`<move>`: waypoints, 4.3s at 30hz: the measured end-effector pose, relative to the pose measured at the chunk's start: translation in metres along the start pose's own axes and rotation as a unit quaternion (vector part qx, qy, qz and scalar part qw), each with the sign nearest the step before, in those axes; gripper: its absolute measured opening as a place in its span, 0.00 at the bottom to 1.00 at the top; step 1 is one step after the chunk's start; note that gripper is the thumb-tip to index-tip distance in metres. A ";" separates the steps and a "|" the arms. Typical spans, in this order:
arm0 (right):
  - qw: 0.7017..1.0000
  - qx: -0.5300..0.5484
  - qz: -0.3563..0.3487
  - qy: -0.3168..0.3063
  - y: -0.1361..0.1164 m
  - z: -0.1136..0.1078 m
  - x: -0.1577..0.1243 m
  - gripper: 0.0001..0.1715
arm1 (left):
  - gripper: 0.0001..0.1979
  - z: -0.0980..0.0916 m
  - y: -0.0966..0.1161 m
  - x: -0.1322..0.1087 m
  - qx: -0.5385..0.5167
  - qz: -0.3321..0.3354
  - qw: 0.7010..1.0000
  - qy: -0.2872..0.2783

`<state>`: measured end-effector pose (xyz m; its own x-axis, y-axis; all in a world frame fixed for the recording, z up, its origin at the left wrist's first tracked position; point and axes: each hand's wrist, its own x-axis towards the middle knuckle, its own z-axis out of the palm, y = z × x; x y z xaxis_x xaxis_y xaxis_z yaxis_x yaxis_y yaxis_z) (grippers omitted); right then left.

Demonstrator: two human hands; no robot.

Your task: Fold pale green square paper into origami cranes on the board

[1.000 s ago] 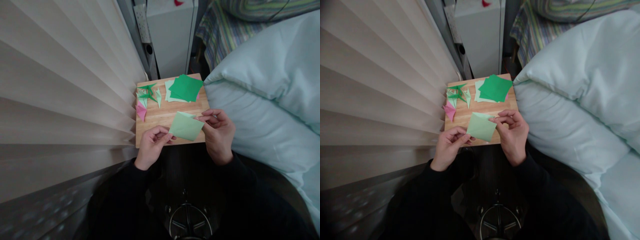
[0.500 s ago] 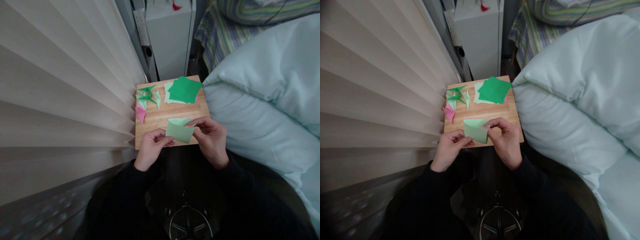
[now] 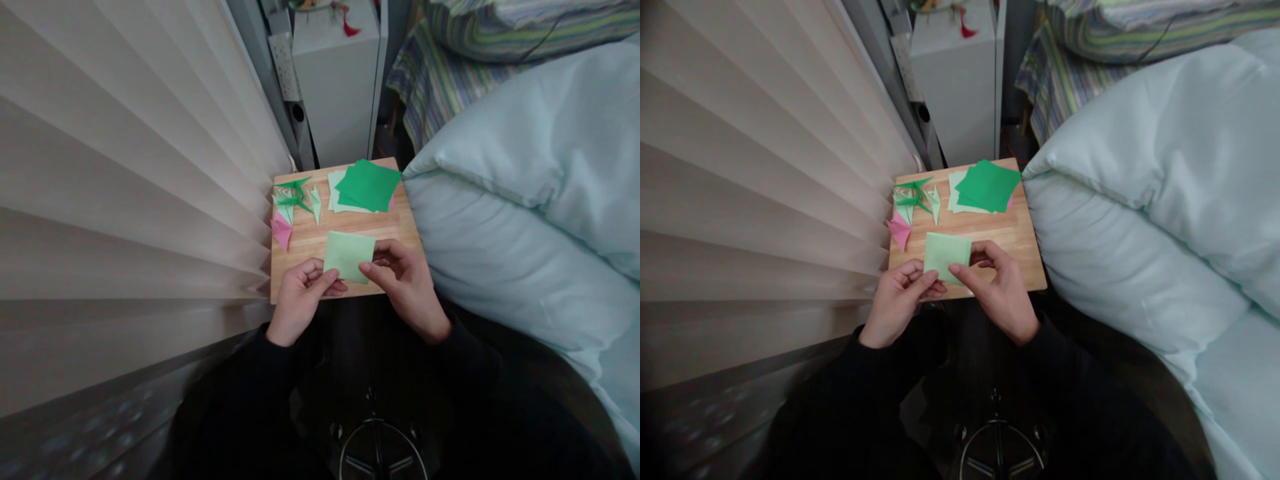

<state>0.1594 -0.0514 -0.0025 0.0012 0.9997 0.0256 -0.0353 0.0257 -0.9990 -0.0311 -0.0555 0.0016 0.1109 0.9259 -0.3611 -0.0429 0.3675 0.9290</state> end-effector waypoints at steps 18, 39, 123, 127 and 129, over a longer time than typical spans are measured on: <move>0.999 -0.001 0.039 -0.033 0.005 0.005 -0.002 0.13 | 0.15 0.010 -0.002 -0.001 -0.047 -0.003 0.999 0.003; 0.907 0.310 0.280 0.045 0.012 0.028 -0.008 0.15 | 0.13 0.021 -0.011 -0.002 -0.064 0.041 0.996 0.041; 0.994 0.020 0.104 -0.002 0.017 0.017 -0.005 0.18 | 0.20 0.005 -0.009 0.000 -0.025 0.048 0.997 0.055; 0.996 -0.087 0.011 -0.015 0.016 0.012 -0.006 0.14 | 0.21 0.003 -0.010 0.004 -0.040 0.037 0.996 0.068; 0.986 -0.157 -0.052 -0.017 0.015 0.008 -0.004 0.13 | 0.21 0.002 -0.007 0.004 -0.063 0.030 0.994 0.085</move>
<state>0.1510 -0.0555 -0.0171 -0.0448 0.9912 0.1249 0.2737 0.1325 -0.9527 -0.0288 -0.0547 -0.0061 -0.0638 0.9439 -0.3239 -0.1699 0.3095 0.9356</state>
